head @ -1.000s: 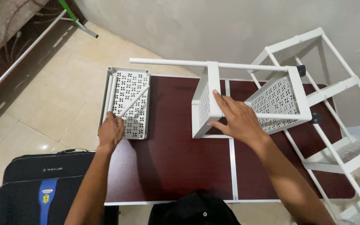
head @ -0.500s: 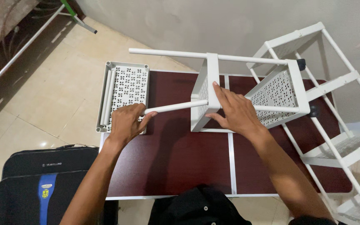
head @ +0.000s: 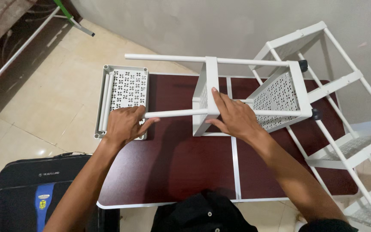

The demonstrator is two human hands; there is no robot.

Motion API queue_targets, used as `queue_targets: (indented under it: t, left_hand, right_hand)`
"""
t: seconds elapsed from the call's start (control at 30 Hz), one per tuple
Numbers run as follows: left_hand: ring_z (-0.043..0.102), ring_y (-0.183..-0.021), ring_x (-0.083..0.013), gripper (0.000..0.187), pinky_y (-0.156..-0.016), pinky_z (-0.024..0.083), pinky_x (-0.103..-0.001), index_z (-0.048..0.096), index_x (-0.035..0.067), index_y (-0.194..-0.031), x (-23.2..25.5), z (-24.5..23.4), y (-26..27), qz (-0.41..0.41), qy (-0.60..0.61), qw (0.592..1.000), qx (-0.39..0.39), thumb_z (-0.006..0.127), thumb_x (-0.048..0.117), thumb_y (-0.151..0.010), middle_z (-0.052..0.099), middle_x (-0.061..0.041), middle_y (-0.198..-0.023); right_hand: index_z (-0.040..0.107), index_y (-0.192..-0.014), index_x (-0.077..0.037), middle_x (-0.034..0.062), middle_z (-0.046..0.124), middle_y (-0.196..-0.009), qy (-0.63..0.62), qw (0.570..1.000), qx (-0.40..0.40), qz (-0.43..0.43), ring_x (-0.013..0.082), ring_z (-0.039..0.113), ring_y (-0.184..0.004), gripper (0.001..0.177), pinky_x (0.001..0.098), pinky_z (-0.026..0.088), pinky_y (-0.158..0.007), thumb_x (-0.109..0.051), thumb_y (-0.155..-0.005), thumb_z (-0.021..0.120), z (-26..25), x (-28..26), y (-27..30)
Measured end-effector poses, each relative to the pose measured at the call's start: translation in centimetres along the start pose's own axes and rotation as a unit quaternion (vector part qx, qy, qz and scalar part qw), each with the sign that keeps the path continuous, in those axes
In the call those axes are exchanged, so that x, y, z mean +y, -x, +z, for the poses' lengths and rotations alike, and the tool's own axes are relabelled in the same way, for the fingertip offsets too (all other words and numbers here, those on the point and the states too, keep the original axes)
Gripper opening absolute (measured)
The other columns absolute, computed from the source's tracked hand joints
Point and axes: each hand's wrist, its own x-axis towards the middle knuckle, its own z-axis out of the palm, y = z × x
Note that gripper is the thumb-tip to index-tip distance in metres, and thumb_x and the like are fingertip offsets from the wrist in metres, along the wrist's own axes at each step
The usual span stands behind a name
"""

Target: The person assembles a white plastic shelving unit by attaching black caster wheels to a perforated base, inserting white plastic rods into the base, and connecting additional perforated panels to form a frame. The assembly is performed on a maroon table with parts organized in a container.

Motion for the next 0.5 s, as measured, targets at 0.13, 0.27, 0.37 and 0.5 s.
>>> queue_targets:
  t: [0.13, 0.27, 0.37, 0.5]
  left_hand:
    - [0.054, -0.04, -0.0187, 0.06, -0.04, 0.042, -0.035, 0.054, 0.012, -0.063, -0.3, -0.1, -0.7, 0.027, -0.053, 0.998, -0.003, 0.062, 0.062, -0.095, 0.053, -0.004, -0.047]
    - [0.054, -0.035, -0.0198, 0.062, -0.037, 0.042, -0.036, 0.06, 0.012, -0.064, -0.3, -0.9, -1.7, 0.023, -0.069, 0.996, -0.058, 0.06, 0.067, -0.093, 0.054, -0.003, -0.043]
    - [0.054, -0.034, -0.0229, 0.065, -0.039, 0.044, -0.039, 0.065, 0.011, -0.063, -0.6, -1.8, -3.0, 0.014, -0.051, 0.992, -0.111, 0.057, 0.069, -0.093, 0.055, -0.005, -0.042]
    - [0.057, -0.039, -0.0291, 0.068, -0.044, 0.047, -0.044, 0.067, 0.01, -0.063, -0.3, -2.6, -3.8, 0.003, -0.014, 0.991, -0.132, 0.054, 0.069, -0.094, 0.057, -0.011, -0.045]
  right_hand:
    - [0.036, -0.147, 0.013, 0.0188, 0.059, -0.097, 0.006, 0.999, -0.024, -0.02, 0.0266, 0.067, -0.067, 0.1, 0.0351, 0.058, -0.051, -0.058, -0.085, 0.071, 0.4, 0.3, -0.7]
    - [0.034, -0.148, 0.013, 0.0175, 0.057, -0.095, 0.012, 0.996, -0.092, -0.006, 0.0253, 0.064, -0.056, 0.1, 0.0368, 0.056, -0.044, -0.058, -0.087, 0.069, 0.4, 0.4, -0.5]
    - [0.031, -0.153, 0.012, 0.0194, 0.056, -0.097, -0.003, 0.99, -0.143, 0.011, 0.0241, 0.064, -0.049, 0.103, 0.0351, 0.055, -0.037, -0.057, -0.086, 0.068, 0.5, 0.5, -0.6]
    - [0.034, -0.148, 0.014, 0.0186, 0.057, -0.093, 0.007, 0.997, -0.074, -0.02, 0.0232, 0.063, -0.049, 0.099, 0.0341, 0.052, -0.036, -0.057, -0.088, 0.067, 0.6, 0.7, -0.7]
